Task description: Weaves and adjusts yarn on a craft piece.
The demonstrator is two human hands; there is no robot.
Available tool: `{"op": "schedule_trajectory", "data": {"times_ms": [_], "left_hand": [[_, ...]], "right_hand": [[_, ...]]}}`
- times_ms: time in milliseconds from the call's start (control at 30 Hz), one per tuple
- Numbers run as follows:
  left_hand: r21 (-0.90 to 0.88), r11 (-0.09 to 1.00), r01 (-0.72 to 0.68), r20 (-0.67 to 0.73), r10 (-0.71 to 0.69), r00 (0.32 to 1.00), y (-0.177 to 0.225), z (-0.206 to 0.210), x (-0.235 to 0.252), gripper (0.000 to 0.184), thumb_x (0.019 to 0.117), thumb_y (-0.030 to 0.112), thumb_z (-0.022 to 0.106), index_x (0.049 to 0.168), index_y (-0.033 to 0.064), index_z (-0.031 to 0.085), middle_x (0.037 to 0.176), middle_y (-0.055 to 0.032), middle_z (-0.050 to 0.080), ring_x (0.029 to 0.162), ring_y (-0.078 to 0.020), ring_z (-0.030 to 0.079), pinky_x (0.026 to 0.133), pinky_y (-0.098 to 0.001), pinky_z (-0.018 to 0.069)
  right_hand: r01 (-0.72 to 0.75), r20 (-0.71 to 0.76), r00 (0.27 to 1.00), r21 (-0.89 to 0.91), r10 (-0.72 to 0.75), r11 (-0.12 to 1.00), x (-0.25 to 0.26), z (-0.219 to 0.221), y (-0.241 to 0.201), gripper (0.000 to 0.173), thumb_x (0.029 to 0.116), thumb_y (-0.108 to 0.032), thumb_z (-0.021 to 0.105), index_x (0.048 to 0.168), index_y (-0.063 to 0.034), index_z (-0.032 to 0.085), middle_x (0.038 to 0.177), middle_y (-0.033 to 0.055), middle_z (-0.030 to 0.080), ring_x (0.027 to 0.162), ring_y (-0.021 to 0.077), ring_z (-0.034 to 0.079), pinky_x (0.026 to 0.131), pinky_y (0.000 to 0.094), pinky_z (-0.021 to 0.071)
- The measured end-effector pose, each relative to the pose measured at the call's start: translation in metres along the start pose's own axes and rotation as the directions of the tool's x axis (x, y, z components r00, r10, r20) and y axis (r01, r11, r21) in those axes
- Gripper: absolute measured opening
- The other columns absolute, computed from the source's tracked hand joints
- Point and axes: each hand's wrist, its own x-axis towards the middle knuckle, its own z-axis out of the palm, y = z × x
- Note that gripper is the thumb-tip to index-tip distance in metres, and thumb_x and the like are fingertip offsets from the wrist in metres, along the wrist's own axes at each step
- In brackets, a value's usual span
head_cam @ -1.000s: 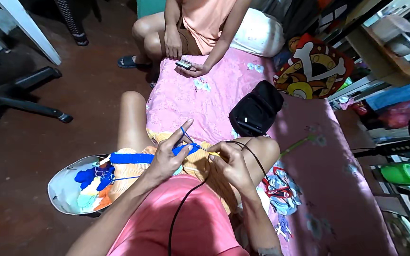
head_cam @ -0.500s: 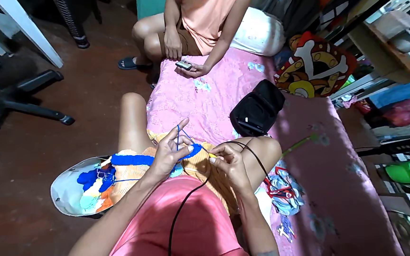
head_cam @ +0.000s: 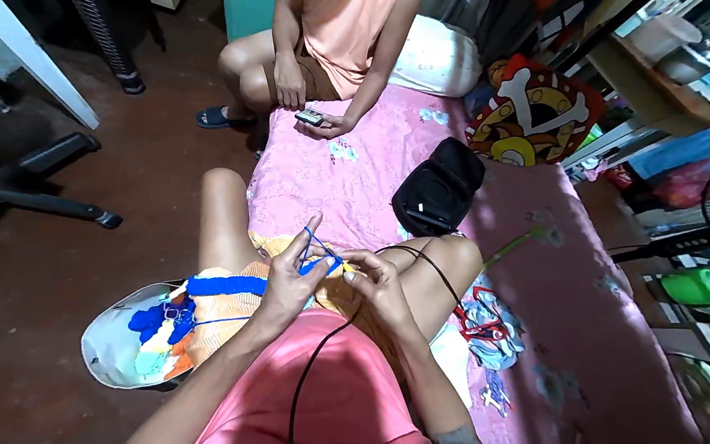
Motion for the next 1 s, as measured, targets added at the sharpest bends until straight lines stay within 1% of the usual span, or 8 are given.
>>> {"op": "schedule_trajectory", "data": {"times_ms": [67, 167, 267, 367, 467, 633, 800, 1000], "left_hand": [[0.159, 0.981, -0.107, 0.015, 0.106, 0.994, -0.005, 0.002, -0.001, 0.062, 0.0913, 0.003, 0.064, 0.150, -0.0010, 0.046, 0.100, -0.0030, 0.075, 0.083, -0.0041, 0.070, 0.077, -0.0210, 0.0582], [0.355, 0.874, -0.331, 0.041, 0.339, 0.940, -0.019, 0.007, -0.005, 0.051, 0.0945, 0.004, 0.061, 0.144, -0.0066, 0.052, 0.094, -0.0101, 0.076, 0.075, -0.0060, 0.069, 0.071, -0.0215, 0.0570], [0.230, 0.911, -0.343, -0.039, 0.361, 0.932, -0.021, 0.011, -0.006, 0.049, 0.0945, 0.003, 0.063, 0.141, -0.0100, 0.053, 0.100, -0.0092, 0.076, 0.082, -0.0027, 0.069, 0.075, -0.0181, 0.0569], [0.044, 0.977, -0.209, -0.120, 0.213, 0.970, -0.003, 0.011, -0.002, 0.059, 0.0883, -0.001, 0.063, 0.144, -0.0103, 0.047, 0.100, -0.0019, 0.073, 0.083, -0.0013, 0.067, 0.074, -0.0180, 0.0571], [0.052, 0.987, -0.155, -0.115, 0.160, 0.980, 0.004, 0.004, 0.002, 0.061, 0.0856, -0.001, 0.062, 0.145, -0.0068, 0.049, 0.096, 0.0017, 0.072, 0.084, -0.0008, 0.067, 0.077, -0.0171, 0.0559], [0.086, 0.990, -0.116, -0.053, 0.121, 0.991, 0.006, -0.005, 0.006, 0.059, 0.0849, 0.003, 0.064, 0.143, 0.0000, 0.055, 0.092, 0.0041, 0.071, 0.082, -0.0010, 0.066, 0.077, -0.0174, 0.0552], [0.111, 0.992, -0.052, 0.023, 0.049, 0.999, 0.014, -0.019, 0.013, 0.054, 0.0850, 0.004, 0.064, 0.139, 0.0040, 0.060, 0.089, 0.0059, 0.070, 0.079, 0.0005, 0.065, 0.075, -0.0167, 0.0551], [0.096, 0.995, 0.016, 0.094, -0.025, 0.995, 0.018, -0.032, 0.020, 0.050, 0.0836, 0.004, 0.066, 0.133, 0.0067, 0.066, 0.088, 0.0072, 0.068, 0.077, 0.0001, 0.064, 0.072, -0.0171, 0.0557]], "right_hand": [[0.176, -0.021, 0.982, -0.288, -0.190, 0.941, -0.002, 0.003, 0.006, 0.022, 0.0923, 0.002, 0.058, 0.111, 0.0064, 0.069, 0.105, 0.0110, 0.072, 0.093, 0.0085, 0.069, 0.084, 0.0241, 0.0578], [0.218, -0.031, 0.964, -0.484, -0.266, 0.848, -0.002, 0.007, 0.002, 0.019, 0.0922, -0.002, 0.058, 0.105, 0.0022, 0.071, 0.098, 0.0091, 0.074, 0.087, 0.0089, 0.070, 0.077, 0.0255, 0.0580], [0.031, -0.060, 0.998, 0.016, -0.030, 0.999, 0.005, 0.010, -0.006, 0.020, 0.0899, 0.005, 0.060, 0.110, 0.0052, 0.063, 0.091, 0.0048, 0.069, 0.066, 0.0019, 0.059, 0.057, 0.0162, 0.0482], [0.011, -0.065, 0.998, 0.355, 0.012, 0.935, 0.009, 0.015, 0.007, 0.029, 0.0870, 0.008, 0.062, 0.115, 0.0027, 0.058, 0.090, 0.0063, 0.071, 0.060, 0.0012, 0.057, 0.050, 0.0158, 0.0441], [0.244, -0.192, 0.947, -0.090, -0.257, 0.966, 0.002, 0.021, 0.020, 0.025, 0.0881, 0.005, 0.063, 0.112, 0.0087, 0.062, 0.102, 0.0078, 0.070, 0.089, 0.0039, 0.067, 0.081, 0.0196, 0.0576], [0.343, -0.133, 0.852, -0.591, -0.507, 0.730, -0.003, 0.018, 0.021, 0.014, 0.0916, -0.003, 0.060, 0.098, 0.0048, 0.070, 0.089, 0.0100, 0.071, 0.075, 0.0059, 0.066, 0.067, 0.0179, 0.0551], [0.370, -0.070, 0.829, -0.673, -0.554, 0.640, -0.004, 0.018, 0.019, 0.015, 0.0898, -0.002, 0.059, 0.096, 0.0034, 0.071, 0.087, 0.0102, 0.071, 0.075, 0.0086, 0.067, 0.067, 0.0194, 0.0561], [0.358, -0.037, 0.894, -0.540, -0.446, 0.762, -0.005, 0.012, 0.018, 0.015, 0.0906, -0.001, 0.060, 0.099, 0.0064, 0.070, 0.091, 0.0117, 0.072, 0.083, 0.0078, 0.068, 0.076, 0.0193, 0.0565]]}}
